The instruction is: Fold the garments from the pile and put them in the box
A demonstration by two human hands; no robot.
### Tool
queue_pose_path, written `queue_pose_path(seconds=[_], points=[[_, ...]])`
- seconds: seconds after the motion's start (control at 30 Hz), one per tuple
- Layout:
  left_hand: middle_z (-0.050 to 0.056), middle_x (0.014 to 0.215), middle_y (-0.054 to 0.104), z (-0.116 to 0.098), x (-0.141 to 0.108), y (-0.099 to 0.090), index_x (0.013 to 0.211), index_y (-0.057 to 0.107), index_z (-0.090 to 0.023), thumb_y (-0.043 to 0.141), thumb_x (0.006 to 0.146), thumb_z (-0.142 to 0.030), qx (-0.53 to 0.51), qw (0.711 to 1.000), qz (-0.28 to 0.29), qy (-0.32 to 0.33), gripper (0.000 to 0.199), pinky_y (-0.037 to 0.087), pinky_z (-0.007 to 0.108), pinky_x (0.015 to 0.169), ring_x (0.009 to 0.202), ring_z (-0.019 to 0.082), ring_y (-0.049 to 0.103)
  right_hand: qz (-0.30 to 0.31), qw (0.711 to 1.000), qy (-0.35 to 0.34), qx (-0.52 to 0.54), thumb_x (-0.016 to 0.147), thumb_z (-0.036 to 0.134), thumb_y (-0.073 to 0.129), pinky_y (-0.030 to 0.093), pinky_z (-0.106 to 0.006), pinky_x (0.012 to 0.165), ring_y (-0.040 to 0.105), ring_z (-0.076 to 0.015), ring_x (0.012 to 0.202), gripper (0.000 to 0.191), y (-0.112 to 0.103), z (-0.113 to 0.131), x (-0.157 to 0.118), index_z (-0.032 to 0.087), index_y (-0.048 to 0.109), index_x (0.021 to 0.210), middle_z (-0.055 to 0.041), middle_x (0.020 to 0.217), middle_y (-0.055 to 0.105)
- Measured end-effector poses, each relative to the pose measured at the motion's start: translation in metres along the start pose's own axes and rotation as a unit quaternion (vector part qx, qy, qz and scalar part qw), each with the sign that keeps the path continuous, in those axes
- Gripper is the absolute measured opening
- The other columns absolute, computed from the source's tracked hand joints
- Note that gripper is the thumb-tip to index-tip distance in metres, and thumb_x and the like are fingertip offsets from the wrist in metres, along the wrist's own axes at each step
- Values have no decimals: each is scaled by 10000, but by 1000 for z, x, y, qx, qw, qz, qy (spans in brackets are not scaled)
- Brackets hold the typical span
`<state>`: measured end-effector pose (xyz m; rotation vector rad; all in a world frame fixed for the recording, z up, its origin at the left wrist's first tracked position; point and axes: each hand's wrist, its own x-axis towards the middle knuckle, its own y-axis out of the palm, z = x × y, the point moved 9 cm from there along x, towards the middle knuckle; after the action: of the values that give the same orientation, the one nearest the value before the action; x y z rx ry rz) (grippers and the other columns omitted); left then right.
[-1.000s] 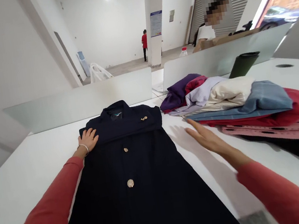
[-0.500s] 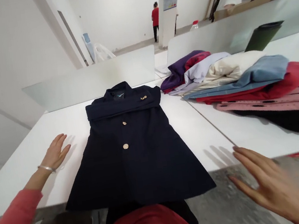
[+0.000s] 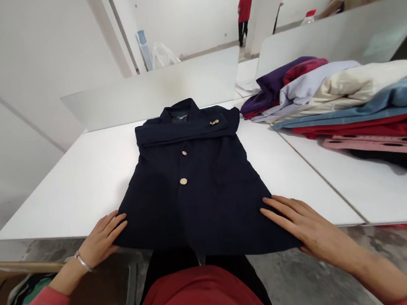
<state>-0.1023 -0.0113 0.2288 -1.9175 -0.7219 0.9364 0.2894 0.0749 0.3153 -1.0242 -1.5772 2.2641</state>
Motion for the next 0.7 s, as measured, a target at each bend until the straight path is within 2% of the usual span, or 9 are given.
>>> queue_pose_path(seconds=[0.07,0.17,0.27,0.37,0.5,0.7], points=[[85,1317,396,2,3,4,1276,377,-178,543,629,-85,4,1000,10,-10,675,276,399,1019,1258,261,255,-8,1000,-1,12,492,-28,342,389,-433,939,280,-261,1233,888,-2,3,0,199,221,1342,-74,1366,278],[74,1331,379,3,3,6,1285,365,-163,461,590,-12,-12,1000,9,-6,718,293,381,1024,1271,244,230,-34,999,8,32,496,-66,296,399,-394,947,282,-216,1239,900,-6,5,-3,249,236,1337,-29,1348,318],[71,1317,399,2,1,2,1269,389,-152,394,570,19,-33,999,-23,4,720,324,385,1013,1267,232,242,-55,997,24,57,504,-76,270,387,-388,964,289,-196,1237,913,-5,5,-7,281,228,1343,-7,1336,341],[68,1263,463,-1,-4,-8,1231,437,-154,332,571,44,-64,996,-62,13,697,361,374,991,1230,204,316,-73,992,41,93,508,-62,265,372,-407,975,305,-195,1229,920,-6,3,-13,302,211,1351,2,1319,366],[60,1202,516,0,-13,-31,1230,432,-187,298,585,28,-130,986,-102,3,694,388,381,968,1186,182,381,-79,983,56,157,599,-8,299,383,-394,973,374,-206,1186,820,-21,3,-19,349,244,1336,10,1271,429],[32,1208,511,4,-26,-86,1276,350,-254,307,683,-19,-209,966,-153,-11,640,374,363,984,1182,172,396,-131,975,70,164,782,145,367,429,-235,909,523,-160,1034,538,-77,4,-21,390,360,1261,23,1168,528]])
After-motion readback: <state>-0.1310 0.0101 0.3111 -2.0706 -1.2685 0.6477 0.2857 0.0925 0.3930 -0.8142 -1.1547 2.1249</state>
